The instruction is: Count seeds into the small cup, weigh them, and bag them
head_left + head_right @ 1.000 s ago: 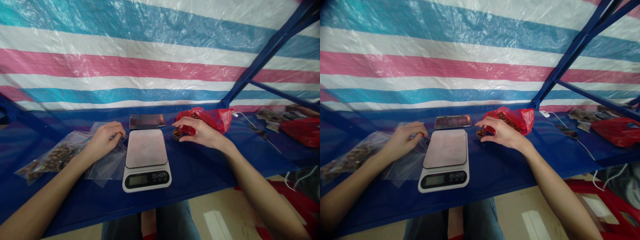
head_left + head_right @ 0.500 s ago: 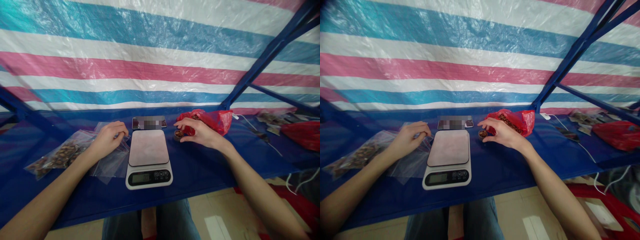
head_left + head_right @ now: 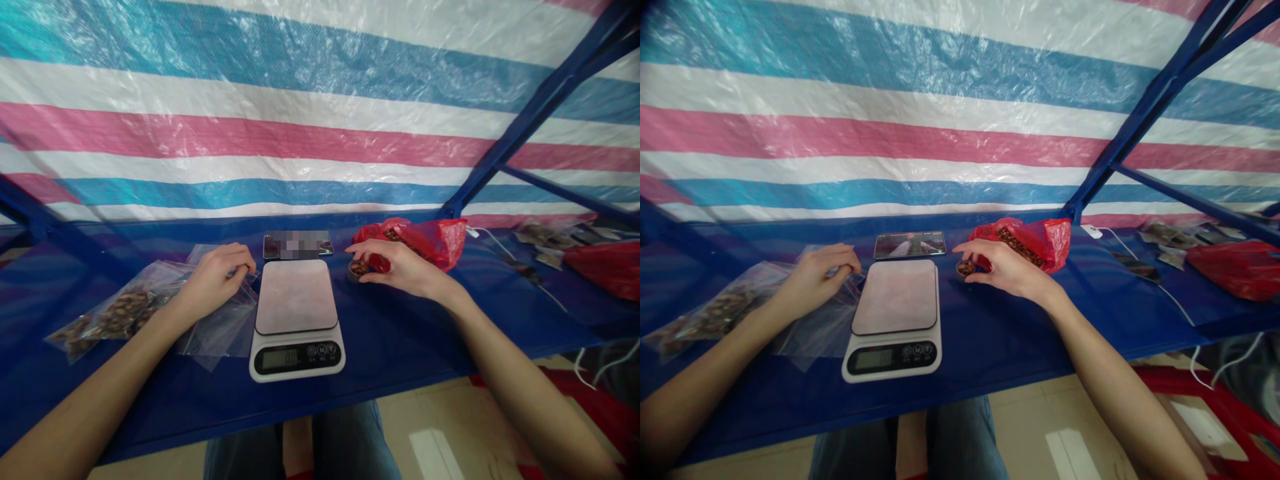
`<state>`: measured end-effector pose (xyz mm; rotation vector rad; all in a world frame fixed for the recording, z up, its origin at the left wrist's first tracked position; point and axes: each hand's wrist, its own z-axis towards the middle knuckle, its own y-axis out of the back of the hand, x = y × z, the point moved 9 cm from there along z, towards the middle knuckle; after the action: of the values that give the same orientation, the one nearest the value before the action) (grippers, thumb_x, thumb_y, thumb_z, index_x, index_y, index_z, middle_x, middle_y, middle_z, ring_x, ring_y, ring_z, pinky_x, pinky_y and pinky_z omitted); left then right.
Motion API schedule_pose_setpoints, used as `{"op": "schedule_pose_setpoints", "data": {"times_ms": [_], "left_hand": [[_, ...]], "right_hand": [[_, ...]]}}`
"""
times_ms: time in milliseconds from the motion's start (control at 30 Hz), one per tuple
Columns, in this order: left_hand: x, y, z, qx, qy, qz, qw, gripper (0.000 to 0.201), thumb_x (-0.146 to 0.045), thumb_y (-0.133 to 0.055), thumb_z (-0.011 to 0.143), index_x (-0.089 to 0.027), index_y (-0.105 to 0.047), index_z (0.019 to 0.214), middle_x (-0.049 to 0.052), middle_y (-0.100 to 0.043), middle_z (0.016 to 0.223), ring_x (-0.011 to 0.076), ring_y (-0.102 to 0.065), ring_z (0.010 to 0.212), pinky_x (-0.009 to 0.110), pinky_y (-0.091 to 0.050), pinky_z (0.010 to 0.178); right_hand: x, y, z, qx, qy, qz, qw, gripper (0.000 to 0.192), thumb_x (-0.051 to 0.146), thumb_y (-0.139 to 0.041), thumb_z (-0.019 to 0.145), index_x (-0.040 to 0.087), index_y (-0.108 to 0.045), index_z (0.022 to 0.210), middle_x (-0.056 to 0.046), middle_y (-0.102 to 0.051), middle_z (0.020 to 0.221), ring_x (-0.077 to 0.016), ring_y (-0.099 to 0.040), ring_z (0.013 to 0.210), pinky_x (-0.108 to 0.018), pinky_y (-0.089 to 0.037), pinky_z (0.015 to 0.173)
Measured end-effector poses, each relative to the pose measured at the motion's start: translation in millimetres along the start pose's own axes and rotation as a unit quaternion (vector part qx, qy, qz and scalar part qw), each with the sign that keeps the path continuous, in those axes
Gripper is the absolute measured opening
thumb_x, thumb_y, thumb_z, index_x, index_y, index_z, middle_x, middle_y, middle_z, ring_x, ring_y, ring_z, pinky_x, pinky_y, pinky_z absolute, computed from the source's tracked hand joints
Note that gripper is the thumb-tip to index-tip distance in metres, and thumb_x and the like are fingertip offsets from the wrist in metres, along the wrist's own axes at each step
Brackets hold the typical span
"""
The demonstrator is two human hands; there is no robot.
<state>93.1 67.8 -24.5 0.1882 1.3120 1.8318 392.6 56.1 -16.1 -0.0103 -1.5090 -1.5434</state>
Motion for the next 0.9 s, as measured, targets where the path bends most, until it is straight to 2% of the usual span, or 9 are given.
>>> {"op": "schedule_pose_setpoints", "data": {"times_ms": [333,500,633,900], "left_hand": [[-0.4,-1.3,0.3,0.004,-0.003,-0.005,1.000,0.032,-0.012,-0.044,0.097,-0.019,-0.068,0.077,0.002,-0.068,0.080,0.0181,-0.064,0.079,0.031,-0.046,0.077],[-0.1,0.2,-0.3,-0.006,-0.002,-0.009,1.000,0.031,-0.011,-0.046,0.096,-0.019,-0.068,0.077,0.002,-0.068,0.079,0.0180,-0.064,0.078,0.031,-0.046,0.076],[0.8,0.2,-1.5,-0.008,-0.003,-0.009,1.000,0.031,-0.010,-0.046,0.096,-0.019,-0.068,0.078,0.002,-0.068,0.080,0.0184,-0.063,0.079,0.031,-0.046,0.077],[-3.4,2.2,-2.9,-0.017,-0.008,-0.011,1.000,0.029,-0.008,-0.047,0.096,-0.019,-0.068,0.079,0.001,-0.068,0.081,0.0181,-0.064,0.081,0.031,-0.046,0.079]], "right_hand": [[-0.5,-1.5,0.2,0.006,0.004,-0.026,1.000,0.050,0.031,-0.085,0.089,0.019,-0.070,0.135,-0.011,-0.080,0.117,-0.0251,-0.077,0.100,-0.039,-0.061,0.094],[-0.5,-1.6,0.1,0.004,0.012,-0.021,1.000,0.048,0.033,-0.083,0.090,0.020,-0.071,0.135,-0.009,-0.079,0.114,-0.0239,-0.076,0.096,-0.037,-0.061,0.090],[-0.5,0.3,0.1,-0.005,0.023,-0.027,0.999,0.045,0.033,-0.084,0.089,0.022,-0.073,0.131,-0.009,-0.078,0.114,-0.0241,-0.075,0.096,-0.037,-0.061,0.092],[-5.1,-3.4,-2.1,-0.003,0.036,-0.039,0.999,0.047,0.029,-0.083,0.091,0.024,-0.070,0.136,-0.009,-0.077,0.118,-0.0245,-0.075,0.100,-0.038,-0.060,0.093]]}}
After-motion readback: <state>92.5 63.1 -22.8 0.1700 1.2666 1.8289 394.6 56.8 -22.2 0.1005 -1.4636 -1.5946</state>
